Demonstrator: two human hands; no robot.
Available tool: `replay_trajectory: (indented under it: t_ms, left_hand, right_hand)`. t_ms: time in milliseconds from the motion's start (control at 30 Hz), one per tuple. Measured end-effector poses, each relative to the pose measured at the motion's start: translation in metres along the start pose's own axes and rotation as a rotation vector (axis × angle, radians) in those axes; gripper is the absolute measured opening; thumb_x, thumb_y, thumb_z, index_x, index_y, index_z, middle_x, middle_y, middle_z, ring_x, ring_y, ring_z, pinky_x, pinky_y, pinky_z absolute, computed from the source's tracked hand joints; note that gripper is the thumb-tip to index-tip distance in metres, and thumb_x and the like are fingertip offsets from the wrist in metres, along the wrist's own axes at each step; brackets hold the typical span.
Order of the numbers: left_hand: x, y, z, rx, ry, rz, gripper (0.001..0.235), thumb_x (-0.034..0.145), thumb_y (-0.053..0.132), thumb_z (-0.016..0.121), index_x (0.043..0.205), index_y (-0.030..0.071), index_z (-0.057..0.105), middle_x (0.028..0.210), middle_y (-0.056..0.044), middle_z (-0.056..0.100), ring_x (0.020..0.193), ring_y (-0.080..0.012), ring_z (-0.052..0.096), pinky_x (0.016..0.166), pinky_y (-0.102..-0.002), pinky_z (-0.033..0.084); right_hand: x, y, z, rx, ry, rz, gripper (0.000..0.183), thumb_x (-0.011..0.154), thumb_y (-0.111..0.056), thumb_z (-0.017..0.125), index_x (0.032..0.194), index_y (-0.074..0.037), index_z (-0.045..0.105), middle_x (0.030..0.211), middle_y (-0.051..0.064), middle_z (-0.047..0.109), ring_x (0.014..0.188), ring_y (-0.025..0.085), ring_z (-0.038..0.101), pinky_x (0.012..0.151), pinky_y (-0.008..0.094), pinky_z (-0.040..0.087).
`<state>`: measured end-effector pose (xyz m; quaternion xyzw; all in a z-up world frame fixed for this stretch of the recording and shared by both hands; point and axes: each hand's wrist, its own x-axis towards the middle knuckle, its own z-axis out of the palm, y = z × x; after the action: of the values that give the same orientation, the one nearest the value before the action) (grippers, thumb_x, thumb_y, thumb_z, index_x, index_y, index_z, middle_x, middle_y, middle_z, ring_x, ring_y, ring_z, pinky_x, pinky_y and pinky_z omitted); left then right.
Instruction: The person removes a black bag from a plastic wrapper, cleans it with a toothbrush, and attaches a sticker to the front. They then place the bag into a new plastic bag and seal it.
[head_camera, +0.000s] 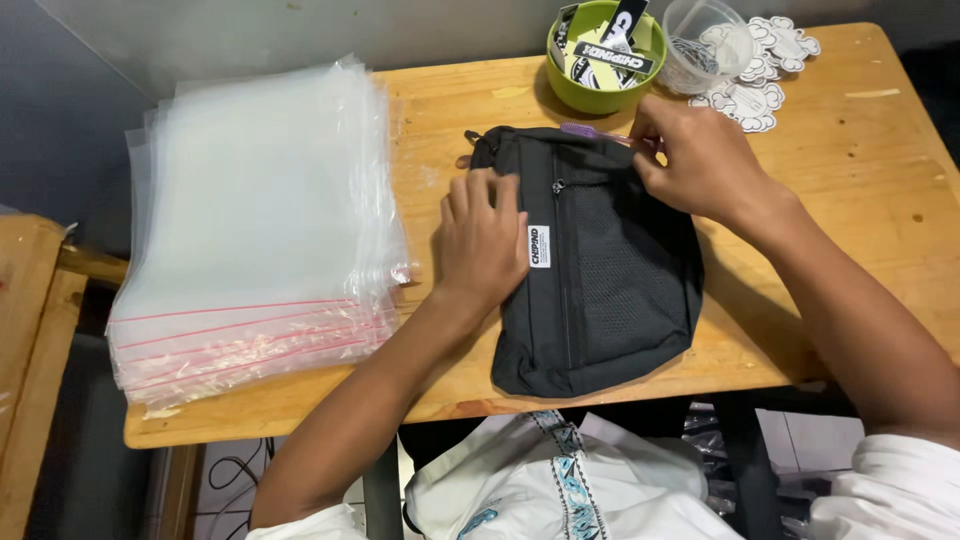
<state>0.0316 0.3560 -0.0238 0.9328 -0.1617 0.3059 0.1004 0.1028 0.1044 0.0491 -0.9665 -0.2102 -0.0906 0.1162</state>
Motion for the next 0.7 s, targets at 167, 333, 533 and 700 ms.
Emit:
replay_trajectory:
  t_ms: [167,333,533,700]
  left_hand:
    - [-0.006,0.029,-0.016,-0.598,-0.288,0.287,0.049,0.101,0.026,0.050,0.145,0.005,0.045,0.144,-0.026,0.047,0.139,-0.0476,0.039,0.116,-0.056,0.030]
    - [-0.009,0.028,-0.008,-0.488,-0.514,0.307,0.053,0.106,0.040,0.040,0.154,0.020,0.041,0.159,-0.016,0.039,0.152,-0.0397,0.026,0.124,-0.052,0.018]
    - [-0.012,0.028,0.000,-0.415,-0.443,0.344,0.054,0.105,0.042,0.040,0.153,0.018,0.043,0.160,-0.013,0.036,0.150,-0.0381,0.027,0.120,-0.052,0.025]
    - [-0.013,0.029,0.000,-0.389,-0.435,0.354,0.052,0.105,0.041,0.041,0.152,0.019,0.044,0.160,-0.012,0.037,0.149,-0.0384,0.028,0.118,-0.053,0.027]
  right_hand:
    - [-0.005,0.018,0.022,0.037,-0.087,-0.042,0.013,0.088,-0.016,0.064,0.100,-0.011,0.061,0.091,0.012,0.069,0.094,0.041,0.067,0.076,0.057,0.053]
    - [-0.032,0.044,0.016,-0.051,-0.095,-0.017,0.011,0.090,-0.019,0.063,0.101,-0.018,0.063,0.090,0.006,0.069,0.093,0.035,0.069,0.078,0.051,0.055]
    - [-0.102,0.035,-0.031,-0.060,-0.302,0.226,0.006,0.093,-0.016,0.066,0.097,-0.012,0.064,0.085,0.009,0.074,0.076,0.030,0.069,0.068,0.046,0.053]
    - [-0.162,0.015,-0.063,-0.077,-0.438,0.374,0.012,0.085,-0.025,0.060,0.095,-0.019,0.065,0.081,0.007,0.076,0.069,0.030,0.069,0.066,0.045,0.052]
